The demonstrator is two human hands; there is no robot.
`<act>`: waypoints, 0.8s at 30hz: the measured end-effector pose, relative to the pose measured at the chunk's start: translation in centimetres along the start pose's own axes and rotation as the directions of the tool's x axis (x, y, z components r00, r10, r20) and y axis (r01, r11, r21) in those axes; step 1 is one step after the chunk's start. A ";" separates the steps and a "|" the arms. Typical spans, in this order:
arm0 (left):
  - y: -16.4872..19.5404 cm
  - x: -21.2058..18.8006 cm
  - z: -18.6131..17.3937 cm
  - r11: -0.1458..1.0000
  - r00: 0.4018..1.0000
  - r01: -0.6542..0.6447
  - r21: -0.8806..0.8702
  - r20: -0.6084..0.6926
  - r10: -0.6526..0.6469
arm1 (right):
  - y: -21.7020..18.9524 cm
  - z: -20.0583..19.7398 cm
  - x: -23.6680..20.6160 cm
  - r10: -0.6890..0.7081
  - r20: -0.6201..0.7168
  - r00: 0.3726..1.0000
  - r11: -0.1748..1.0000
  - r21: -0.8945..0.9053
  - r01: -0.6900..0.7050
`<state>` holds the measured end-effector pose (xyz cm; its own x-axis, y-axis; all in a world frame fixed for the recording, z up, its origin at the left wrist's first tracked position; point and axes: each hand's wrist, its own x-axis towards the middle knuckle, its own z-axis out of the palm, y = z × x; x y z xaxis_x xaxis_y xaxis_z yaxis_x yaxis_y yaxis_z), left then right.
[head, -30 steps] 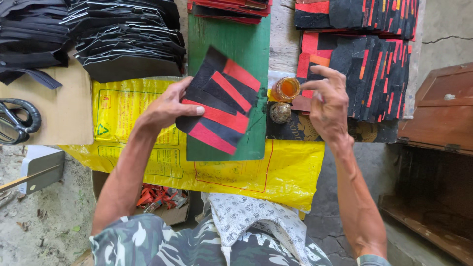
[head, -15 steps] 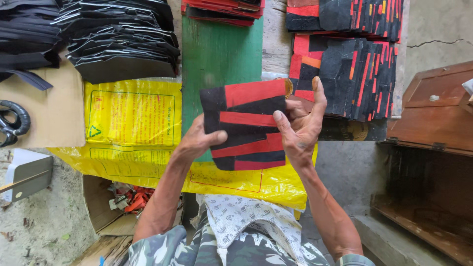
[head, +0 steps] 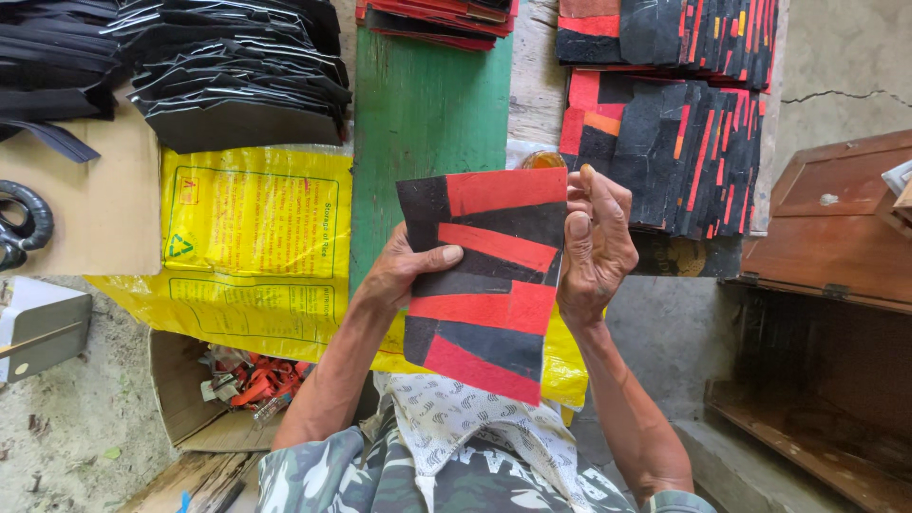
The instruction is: The person repeatedly picks a black rubber piece and a red-and-black patterned insole, presses them together, and places the assembled pair on a stack. The process is repeated multiple times with consistent hand motions and stacking.
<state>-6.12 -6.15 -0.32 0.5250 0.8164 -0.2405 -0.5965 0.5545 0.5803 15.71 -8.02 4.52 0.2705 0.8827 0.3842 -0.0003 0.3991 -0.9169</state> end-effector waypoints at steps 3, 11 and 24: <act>-0.1 0.1 -0.2 1.000 1.000 0.001 -0.005 0.027 -0.001 | 0.0 -0.2 0.0 0.026 -0.024 0.999 0.999 -0.037 -0.027; -0.4 0.5 -0.5 1.000 0.999 0.018 -0.019 0.048 -0.017 | 0.3 -0.8 -0.3 0.057 -0.027 0.998 0.995 -0.086 -0.059; -0.4 0.7 -0.6 1.000 1.000 0.017 0.010 0.014 -0.017 | -0.4 -1.3 -0.3 0.041 0.027 0.999 0.986 -0.166 -0.036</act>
<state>-5.82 -5.70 -1.23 0.5434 0.8046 -0.2396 -0.5814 0.5666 0.5839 16.83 -8.76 4.62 0.2444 0.9048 0.3487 0.1494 0.3202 -0.9355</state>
